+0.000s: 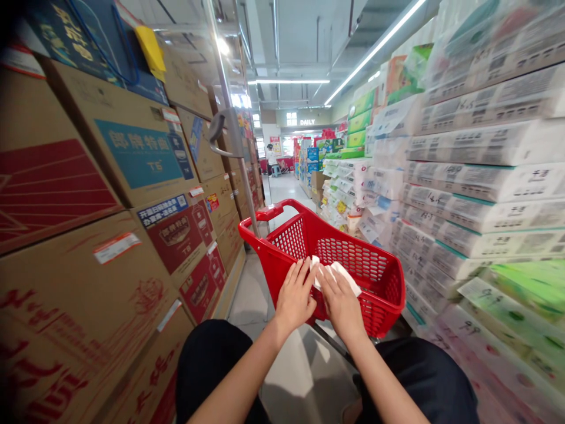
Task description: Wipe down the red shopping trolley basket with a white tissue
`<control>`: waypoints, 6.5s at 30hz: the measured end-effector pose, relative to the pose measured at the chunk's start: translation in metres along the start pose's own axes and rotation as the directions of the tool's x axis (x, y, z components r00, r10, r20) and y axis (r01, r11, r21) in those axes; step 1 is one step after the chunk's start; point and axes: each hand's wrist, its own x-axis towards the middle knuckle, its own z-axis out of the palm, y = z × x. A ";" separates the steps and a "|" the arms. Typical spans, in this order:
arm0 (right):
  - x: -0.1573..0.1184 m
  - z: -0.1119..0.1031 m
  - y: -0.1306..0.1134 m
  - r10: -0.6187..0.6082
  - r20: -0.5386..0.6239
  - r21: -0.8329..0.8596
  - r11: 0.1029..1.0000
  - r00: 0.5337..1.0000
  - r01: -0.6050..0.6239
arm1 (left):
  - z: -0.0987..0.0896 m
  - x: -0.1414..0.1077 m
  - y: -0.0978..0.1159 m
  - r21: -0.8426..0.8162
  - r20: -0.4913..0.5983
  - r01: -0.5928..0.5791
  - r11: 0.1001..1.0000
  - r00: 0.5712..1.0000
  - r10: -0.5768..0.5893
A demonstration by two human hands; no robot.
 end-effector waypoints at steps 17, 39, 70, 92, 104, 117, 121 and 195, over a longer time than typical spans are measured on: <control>-0.047 -0.030 0.033 0.222 -0.116 0.071 0.974 0.968 -0.215 | 0.006 0.012 0.035 -0.076 0.056 -0.161 0.984 0.985 0.165; -0.052 -0.022 0.034 0.260 0.016 -0.143 0.956 0.966 -0.255 | 0.036 0.021 0.035 0.051 0.053 -0.061 0.997 0.997 0.059; -0.061 -0.027 0.038 0.286 0.037 -0.144 0.950 0.958 -0.278 | 0.058 0.038 0.068 0.156 0.010 -0.125 0.980 0.992 0.125; -0.045 -0.012 0.019 0.297 -0.007 -0.144 0.944 0.955 -0.295 | 0.037 0.025 0.009 0.267 0.016 -0.148 0.952 0.989 0.149; -0.022 -0.008 0.011 0.136 0.080 -0.049 0.990 0.987 -0.133 | 0.013 0.026 -0.051 0.272 0.065 -0.208 0.939 0.978 0.198; -0.025 -0.013 0.008 0.143 0.057 -0.066 0.988 0.988 -0.139 | -0.013 0.031 -0.090 0.312 -0.029 -0.029 0.950 0.999 0.039; -0.026 -0.013 0.006 0.163 0.075 -0.080 0.984 0.984 -0.157 | -0.011 0.034 -0.084 0.308 -0.087 0.079 0.948 0.995 -0.055; -0.025 -0.014 -0.008 0.151 0.130 -0.060 0.988 0.980 -0.144 | 0.014 0.026 -0.044 0.174 -0.001 -0.053 0.983 0.999 0.053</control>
